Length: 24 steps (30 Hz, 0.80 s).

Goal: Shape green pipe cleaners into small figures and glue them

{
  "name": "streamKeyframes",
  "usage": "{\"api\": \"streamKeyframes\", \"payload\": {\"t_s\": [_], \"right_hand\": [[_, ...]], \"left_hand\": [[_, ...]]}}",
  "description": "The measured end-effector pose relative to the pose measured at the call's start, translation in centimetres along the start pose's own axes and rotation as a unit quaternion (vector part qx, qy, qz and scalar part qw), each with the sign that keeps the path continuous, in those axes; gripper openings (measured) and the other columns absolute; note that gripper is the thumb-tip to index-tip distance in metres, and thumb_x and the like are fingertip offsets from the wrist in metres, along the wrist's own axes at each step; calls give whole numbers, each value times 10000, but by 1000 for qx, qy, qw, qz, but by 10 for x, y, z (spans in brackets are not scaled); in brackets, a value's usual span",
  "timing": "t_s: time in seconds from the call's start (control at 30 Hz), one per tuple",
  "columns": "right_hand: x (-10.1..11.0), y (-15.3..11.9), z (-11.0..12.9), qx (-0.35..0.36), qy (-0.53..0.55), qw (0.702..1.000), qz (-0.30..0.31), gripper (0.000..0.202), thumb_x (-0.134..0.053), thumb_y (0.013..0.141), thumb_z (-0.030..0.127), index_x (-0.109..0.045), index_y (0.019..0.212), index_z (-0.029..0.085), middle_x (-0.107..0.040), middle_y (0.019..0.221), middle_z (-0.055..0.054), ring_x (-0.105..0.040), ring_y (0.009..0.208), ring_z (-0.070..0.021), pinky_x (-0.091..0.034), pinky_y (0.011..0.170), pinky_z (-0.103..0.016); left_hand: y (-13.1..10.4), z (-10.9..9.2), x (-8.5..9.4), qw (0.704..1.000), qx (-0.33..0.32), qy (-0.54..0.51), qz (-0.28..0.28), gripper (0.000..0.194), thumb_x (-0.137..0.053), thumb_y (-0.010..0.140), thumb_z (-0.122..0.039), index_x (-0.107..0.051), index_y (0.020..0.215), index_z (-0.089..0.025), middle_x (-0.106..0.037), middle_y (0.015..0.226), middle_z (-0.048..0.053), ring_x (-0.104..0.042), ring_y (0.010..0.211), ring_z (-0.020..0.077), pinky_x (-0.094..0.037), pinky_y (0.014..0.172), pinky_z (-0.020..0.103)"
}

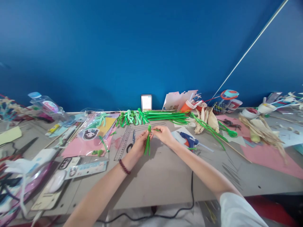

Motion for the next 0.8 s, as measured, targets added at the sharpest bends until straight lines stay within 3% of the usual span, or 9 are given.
{"api": "streamKeyframes", "payload": {"t_s": [0.37, 0.53, 0.8], "right_hand": [[4, 1, -4, -15, -26, 999, -29, 135, -590, 702, 273, -660, 773, 182, -691, 785, -26, -632, 776, -193, -475, 758, -317], [-1, -1, -8, -27, 17, 999, -26, 115, -573, 708, 271, -612, 769, 183, -639, 678, -1, -604, 584, -150, -493, 611, -285], [-2, -4, -3, 11, -15, 999, -45, 97, -558, 720, 287, -585, 734, 195, -626, 677, 7, -590, 635, -150, -478, 653, -280]], "left_hand": [[4, -2, 6, 997, -39, 66, 3, 302, -802, 582, -242, -677, 837, -140, -693, 727, 9, -632, 617, 90, -496, 667, 195], [4, 1, 7, 987, -46, 152, 26, 277, -765, 632, -319, -692, 826, -136, -707, 760, 55, -656, 699, 148, -487, 685, 241], [0, -6, 6, 984, -73, 164, -17, 289, -731, 634, -387, -701, 788, -144, -707, 783, 71, -654, 749, 190, -475, 622, 244]]}}
Point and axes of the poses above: each hand's wrist, its own y-axis towards the middle knuckle, its own x-axis out of the back of the hand, z = x × y, the point moved 5 cm from there along y, towards the middle knuckle
